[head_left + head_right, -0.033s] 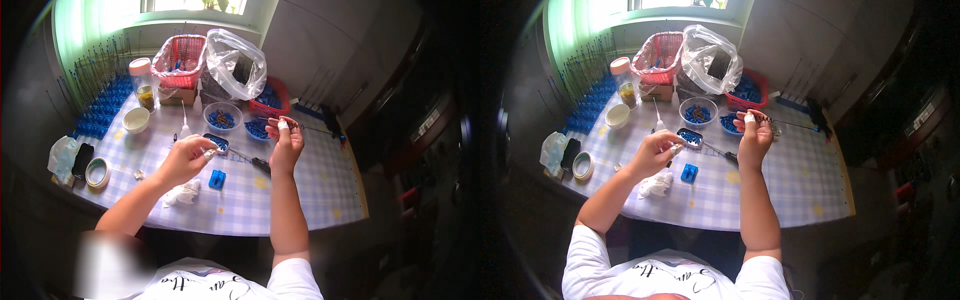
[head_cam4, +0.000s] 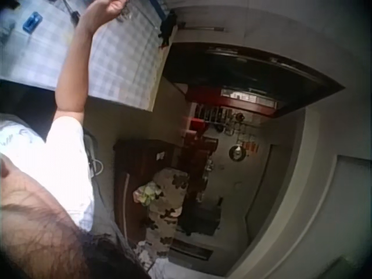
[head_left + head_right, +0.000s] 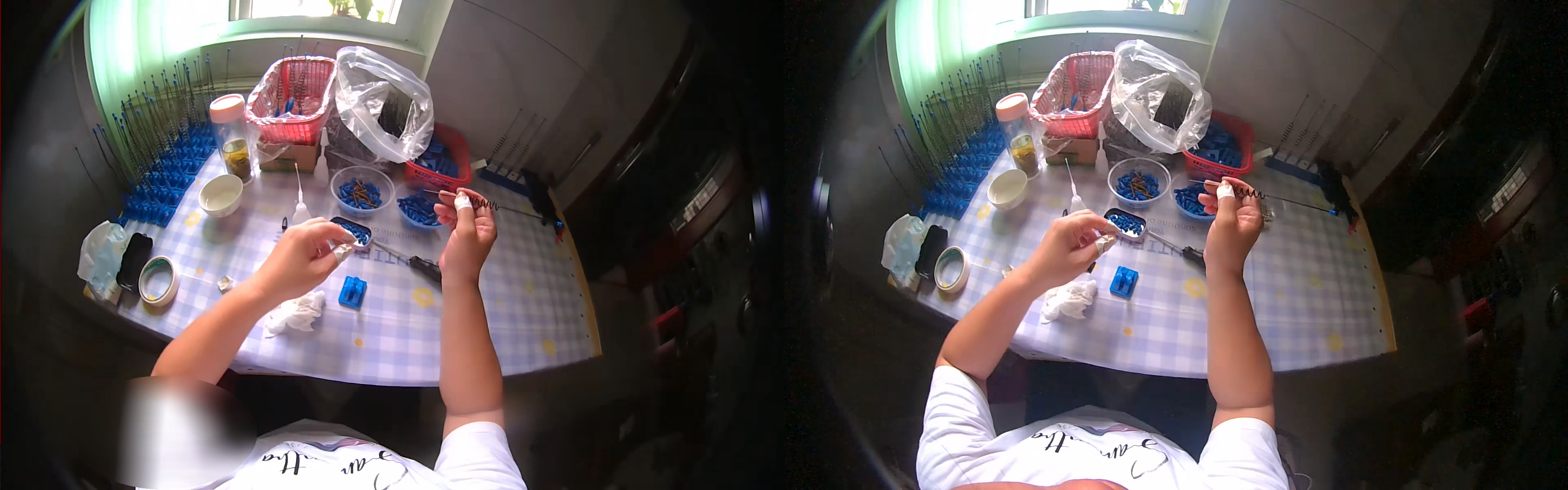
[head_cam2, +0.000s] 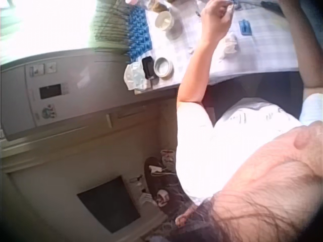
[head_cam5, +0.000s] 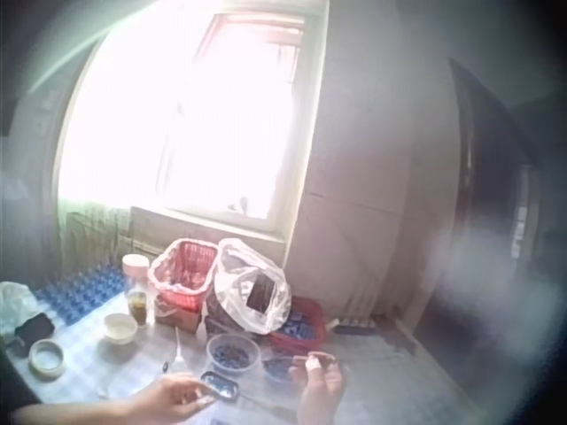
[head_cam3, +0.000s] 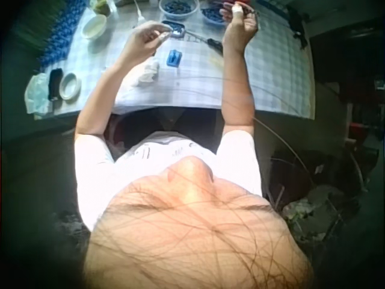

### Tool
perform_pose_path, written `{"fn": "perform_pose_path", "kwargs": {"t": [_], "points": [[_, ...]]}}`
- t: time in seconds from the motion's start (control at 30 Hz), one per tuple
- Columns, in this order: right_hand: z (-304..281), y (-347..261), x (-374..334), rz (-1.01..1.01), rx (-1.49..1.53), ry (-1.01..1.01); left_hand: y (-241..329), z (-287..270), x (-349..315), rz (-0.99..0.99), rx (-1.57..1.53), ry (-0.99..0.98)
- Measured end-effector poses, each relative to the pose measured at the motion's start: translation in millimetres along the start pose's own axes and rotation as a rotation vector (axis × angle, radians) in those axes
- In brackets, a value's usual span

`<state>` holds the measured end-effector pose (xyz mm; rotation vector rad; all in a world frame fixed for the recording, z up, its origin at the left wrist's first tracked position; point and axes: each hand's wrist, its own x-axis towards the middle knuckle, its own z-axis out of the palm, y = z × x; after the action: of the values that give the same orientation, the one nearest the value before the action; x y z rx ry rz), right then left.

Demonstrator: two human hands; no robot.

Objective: The person assembles small blue and white plastic components onto a metal rod at a workspace, using an adhesive bottle to secure the parts.

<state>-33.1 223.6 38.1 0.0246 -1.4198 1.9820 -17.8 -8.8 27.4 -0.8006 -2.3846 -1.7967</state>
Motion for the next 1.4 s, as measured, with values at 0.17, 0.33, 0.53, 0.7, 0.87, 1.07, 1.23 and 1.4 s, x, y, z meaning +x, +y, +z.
{"fn": "perform_pose_path", "kwargs": {"t": [0.17,0.33,0.53,0.7,0.87,1.07,1.23,1.4], "points": [[-5,4,7,-0.003,0.006,0.051,-5,7,38,0.203,0.404,-0.066],[-8,2,9,-0.016,-0.021,0.096,-14,39,108,0.539,0.725,-0.112],[-8,-2,8,-0.005,0.007,0.091,-8,64,146,0.263,0.995,-0.303],[-4,-8,4,-0.002,0.023,0.065,1,46,157,-0.002,1.174,-0.338],[-3,-4,3,-0.038,-0.004,0.018,-34,34,171,0.070,1.184,-0.374],[0,-4,-2,-0.031,-0.016,-0.011,-67,38,175,0.194,1.215,-0.467],[-2,-4,-1,-0.051,-0.047,-0.024,-73,41,176,0.146,1.172,-0.447],[2,-4,-1,-0.049,-0.001,-0.017,-67,39,176,0.179,1.220,-0.493]]}}
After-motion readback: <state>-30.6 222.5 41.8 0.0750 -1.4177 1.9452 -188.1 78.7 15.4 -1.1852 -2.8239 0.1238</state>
